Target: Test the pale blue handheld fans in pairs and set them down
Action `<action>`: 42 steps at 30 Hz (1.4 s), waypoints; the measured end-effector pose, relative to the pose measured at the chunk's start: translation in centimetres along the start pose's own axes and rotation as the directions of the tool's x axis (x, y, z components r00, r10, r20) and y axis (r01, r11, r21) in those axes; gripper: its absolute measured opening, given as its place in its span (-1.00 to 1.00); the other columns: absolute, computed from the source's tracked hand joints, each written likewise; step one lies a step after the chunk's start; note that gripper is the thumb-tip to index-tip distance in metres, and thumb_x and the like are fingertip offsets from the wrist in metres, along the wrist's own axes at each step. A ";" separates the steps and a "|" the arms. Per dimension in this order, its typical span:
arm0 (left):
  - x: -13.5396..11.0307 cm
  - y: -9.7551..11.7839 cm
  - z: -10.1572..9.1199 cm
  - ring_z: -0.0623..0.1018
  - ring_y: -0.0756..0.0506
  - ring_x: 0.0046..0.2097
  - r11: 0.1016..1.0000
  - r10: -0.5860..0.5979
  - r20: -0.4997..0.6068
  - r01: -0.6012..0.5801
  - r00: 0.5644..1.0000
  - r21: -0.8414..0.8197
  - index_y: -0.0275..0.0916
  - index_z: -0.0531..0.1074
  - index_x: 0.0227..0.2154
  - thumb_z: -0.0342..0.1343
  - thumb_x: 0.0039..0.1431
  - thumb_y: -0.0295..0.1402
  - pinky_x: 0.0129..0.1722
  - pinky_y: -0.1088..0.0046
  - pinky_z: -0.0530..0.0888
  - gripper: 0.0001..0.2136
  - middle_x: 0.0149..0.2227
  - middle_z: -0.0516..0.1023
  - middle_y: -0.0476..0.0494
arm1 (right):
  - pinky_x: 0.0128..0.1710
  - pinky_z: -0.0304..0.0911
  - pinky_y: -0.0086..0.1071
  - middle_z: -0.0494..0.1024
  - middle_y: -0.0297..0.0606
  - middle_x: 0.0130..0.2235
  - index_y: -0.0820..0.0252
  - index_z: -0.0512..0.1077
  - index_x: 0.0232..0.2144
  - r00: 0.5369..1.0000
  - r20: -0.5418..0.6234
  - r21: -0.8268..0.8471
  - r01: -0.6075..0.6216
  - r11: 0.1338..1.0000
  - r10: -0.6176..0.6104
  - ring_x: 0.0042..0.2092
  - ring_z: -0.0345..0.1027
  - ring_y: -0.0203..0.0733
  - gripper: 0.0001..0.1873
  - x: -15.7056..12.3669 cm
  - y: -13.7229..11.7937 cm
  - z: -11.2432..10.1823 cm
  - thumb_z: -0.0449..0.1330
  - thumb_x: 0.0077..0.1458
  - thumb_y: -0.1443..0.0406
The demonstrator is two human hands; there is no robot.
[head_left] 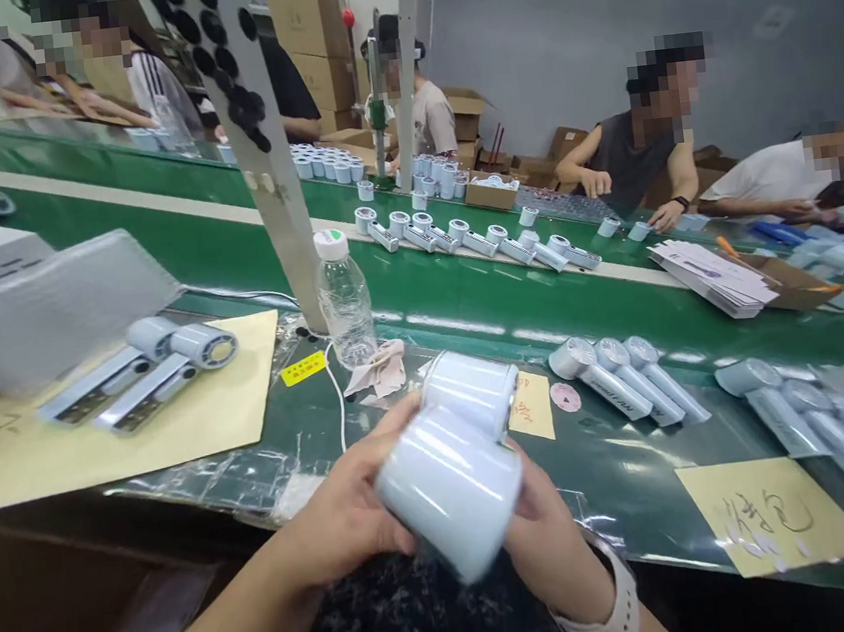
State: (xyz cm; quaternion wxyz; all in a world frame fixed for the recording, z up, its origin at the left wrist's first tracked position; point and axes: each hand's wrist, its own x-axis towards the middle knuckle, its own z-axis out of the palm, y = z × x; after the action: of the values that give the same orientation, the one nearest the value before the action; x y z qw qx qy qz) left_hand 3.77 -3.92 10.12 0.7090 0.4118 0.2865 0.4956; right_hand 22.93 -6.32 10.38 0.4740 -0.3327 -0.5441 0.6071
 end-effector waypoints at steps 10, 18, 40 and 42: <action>0.8 -2.0 2.2 0.44 -0.01 -0.34 0.994 -0.095 0.050 0.098 0.994 -0.057 -0.22 0.45 -0.28 0.40 -0.04 -0.15 -0.32 0.49 0.41 -0.64 -0.36 0.46 -0.02 | -0.03 0.34 -0.26 0.50 -0.27 -0.07 -0.02 0.27 0.15 0.991 -0.108 0.252 -0.047 0.967 0.077 -0.10 0.40 -0.17 -0.48 -1.4 1.4 -2.1 0.30 0.17 0.19; 0.2 -1.9 2.9 0.46 -0.04 -0.35 0.994 -0.102 0.171 0.105 0.980 -0.014 -0.21 0.33 -0.21 0.28 0.12 -0.15 -0.31 0.43 0.40 -0.68 -0.42 0.47 -0.03 | -0.43 0.35 -0.43 0.45 -0.28 -0.19 0.05 0.36 0.02 0.991 -0.114 0.285 -0.041 0.958 0.076 -0.35 0.35 -0.30 -0.65 -1.6 0.8 -1.4 0.24 0.22 0.14; 0.0 -2.1 2.6 0.46 -0.03 -0.30 0.979 -0.029 0.179 0.064 0.983 -0.192 -0.05 0.34 0.02 0.27 0.14 -0.27 -0.28 0.36 0.51 -0.60 -0.26 0.40 -0.02 | -0.40 0.37 -0.39 0.46 -0.28 -0.21 0.10 0.32 0.02 0.991 -0.079 0.398 -0.071 0.915 0.111 -0.33 0.38 -0.26 -0.56 -1.3 1.9 -0.8 0.30 0.14 0.15; 0.0 -2.0 2.7 0.47 -0.03 -0.30 0.983 -0.015 0.187 0.049 0.982 -0.180 -0.06 0.34 0.00 0.27 0.15 -0.27 -0.29 0.35 0.52 -0.63 -0.27 0.39 -0.02 | -0.41 0.37 -0.39 0.46 -0.28 -0.21 0.11 0.31 0.02 0.990 -0.091 0.384 -0.064 0.921 0.107 -0.33 0.38 -0.26 -0.55 -1.4 2.0 -0.8 0.30 0.14 0.14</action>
State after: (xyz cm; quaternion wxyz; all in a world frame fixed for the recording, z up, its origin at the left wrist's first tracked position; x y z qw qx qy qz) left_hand 6.88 -5.05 9.71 0.7754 0.3843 0.1791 0.4679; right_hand 23.71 -7.26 8.14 0.5317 -0.2910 -0.3741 0.7019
